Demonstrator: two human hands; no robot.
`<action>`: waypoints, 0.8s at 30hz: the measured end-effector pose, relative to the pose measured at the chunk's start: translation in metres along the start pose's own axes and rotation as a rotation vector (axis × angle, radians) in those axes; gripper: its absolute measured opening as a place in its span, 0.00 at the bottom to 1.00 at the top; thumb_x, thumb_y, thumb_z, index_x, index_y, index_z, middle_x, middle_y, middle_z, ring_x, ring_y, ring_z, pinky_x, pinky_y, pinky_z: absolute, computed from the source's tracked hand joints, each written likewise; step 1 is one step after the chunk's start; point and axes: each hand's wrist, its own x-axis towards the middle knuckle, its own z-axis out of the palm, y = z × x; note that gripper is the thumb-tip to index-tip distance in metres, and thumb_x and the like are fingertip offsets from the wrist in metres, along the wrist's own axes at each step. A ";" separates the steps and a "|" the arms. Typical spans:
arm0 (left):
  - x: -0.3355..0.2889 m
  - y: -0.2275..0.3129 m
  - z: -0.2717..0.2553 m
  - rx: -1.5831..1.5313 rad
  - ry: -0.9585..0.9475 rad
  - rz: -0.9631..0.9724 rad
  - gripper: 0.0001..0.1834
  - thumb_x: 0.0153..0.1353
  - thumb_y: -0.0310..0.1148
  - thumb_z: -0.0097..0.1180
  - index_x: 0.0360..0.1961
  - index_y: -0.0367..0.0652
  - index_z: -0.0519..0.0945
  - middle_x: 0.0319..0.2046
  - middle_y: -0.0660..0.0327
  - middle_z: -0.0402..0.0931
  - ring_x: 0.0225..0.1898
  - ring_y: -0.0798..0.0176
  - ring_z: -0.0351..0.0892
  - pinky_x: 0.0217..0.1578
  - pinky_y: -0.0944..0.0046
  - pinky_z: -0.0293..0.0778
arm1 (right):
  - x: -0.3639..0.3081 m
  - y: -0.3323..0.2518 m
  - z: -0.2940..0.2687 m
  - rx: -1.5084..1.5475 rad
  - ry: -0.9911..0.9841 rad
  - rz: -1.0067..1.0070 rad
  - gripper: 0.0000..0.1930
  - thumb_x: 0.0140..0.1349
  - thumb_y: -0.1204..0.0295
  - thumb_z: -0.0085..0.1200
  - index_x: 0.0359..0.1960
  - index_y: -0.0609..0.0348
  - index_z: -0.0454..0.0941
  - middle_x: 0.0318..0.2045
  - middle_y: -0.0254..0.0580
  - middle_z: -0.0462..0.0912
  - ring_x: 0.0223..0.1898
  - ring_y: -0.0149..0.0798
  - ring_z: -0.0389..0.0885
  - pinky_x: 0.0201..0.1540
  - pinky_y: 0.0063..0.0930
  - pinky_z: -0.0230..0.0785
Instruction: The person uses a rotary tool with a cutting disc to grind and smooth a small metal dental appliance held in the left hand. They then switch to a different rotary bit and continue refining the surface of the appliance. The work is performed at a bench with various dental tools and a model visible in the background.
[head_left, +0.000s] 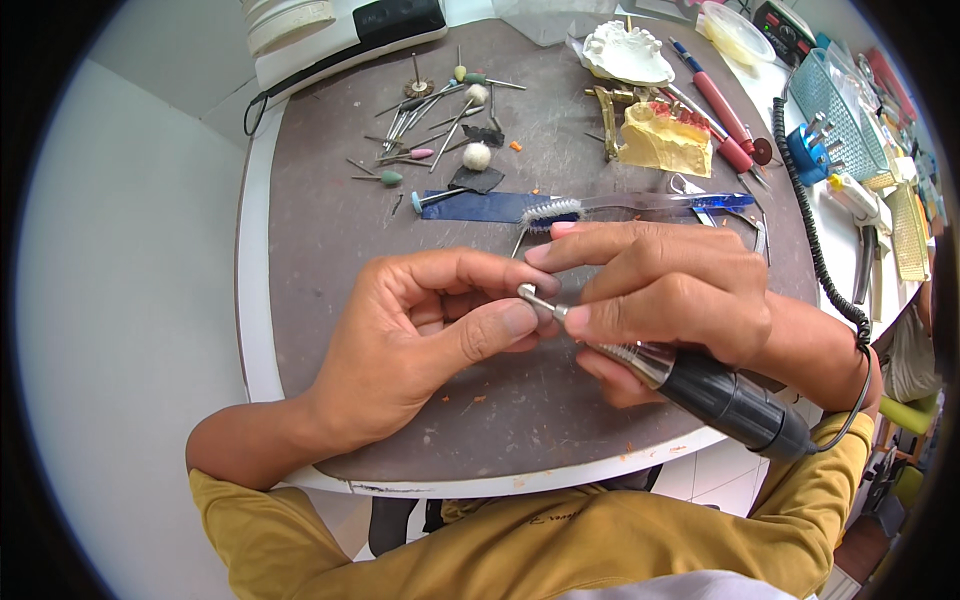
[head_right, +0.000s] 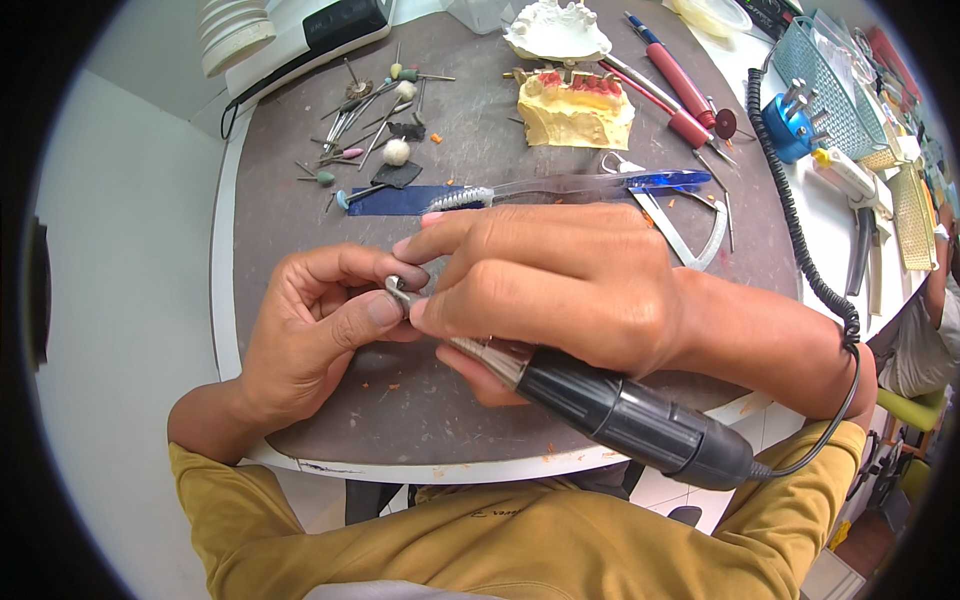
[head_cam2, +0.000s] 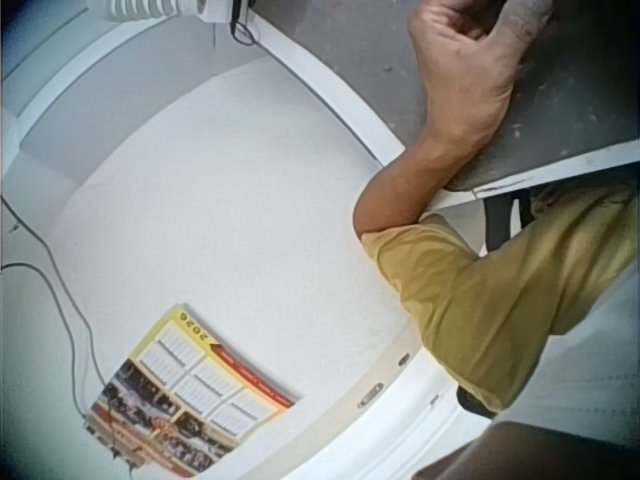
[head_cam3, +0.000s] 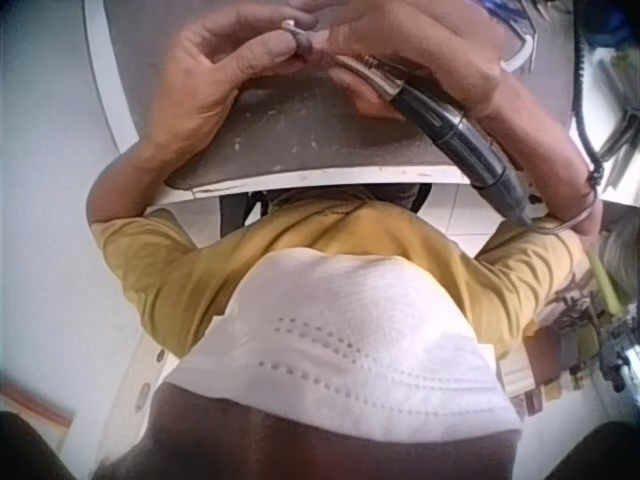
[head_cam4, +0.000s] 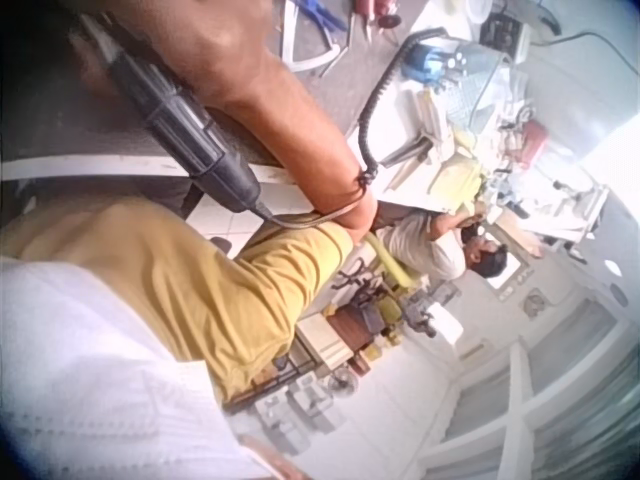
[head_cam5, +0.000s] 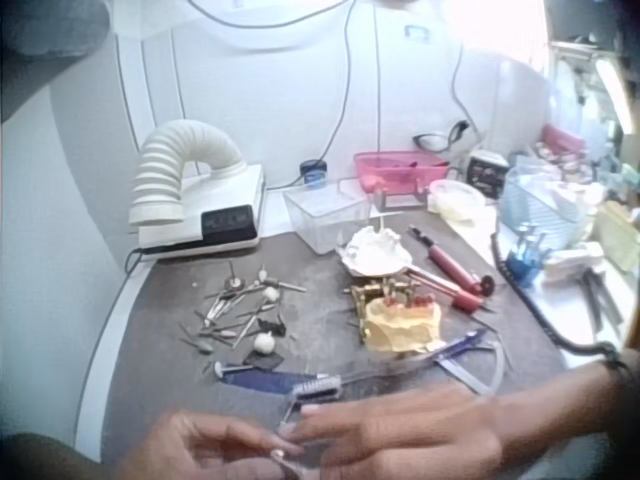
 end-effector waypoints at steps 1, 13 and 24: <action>0.000 0.000 0.000 0.006 -0.001 -0.005 0.13 0.62 0.26 0.59 0.47 0.33 0.78 0.45 0.53 0.79 0.45 0.63 0.81 0.46 0.64 0.82 | -0.001 0.001 -0.001 -0.006 -0.002 0.013 0.15 0.48 0.80 0.66 0.38 0.62 0.77 0.29 0.44 0.80 0.45 0.54 0.85 0.49 0.46 0.79; 0.001 -0.001 -0.001 0.012 -0.005 0.006 0.14 0.62 0.27 0.59 0.47 0.32 0.78 0.45 0.52 0.79 0.46 0.62 0.81 0.47 0.62 0.82 | 0.000 0.004 -0.002 0.009 -0.019 -0.007 0.15 0.48 0.80 0.66 0.38 0.63 0.76 0.28 0.45 0.80 0.45 0.55 0.84 0.49 0.47 0.79; 0.001 -0.002 0.000 -0.012 -0.010 0.017 0.13 0.62 0.25 0.59 0.47 0.32 0.78 0.45 0.53 0.79 0.45 0.63 0.81 0.47 0.62 0.82 | 0.000 0.001 -0.002 -0.002 -0.014 0.014 0.15 0.49 0.80 0.66 0.38 0.63 0.77 0.28 0.44 0.80 0.44 0.55 0.85 0.49 0.48 0.79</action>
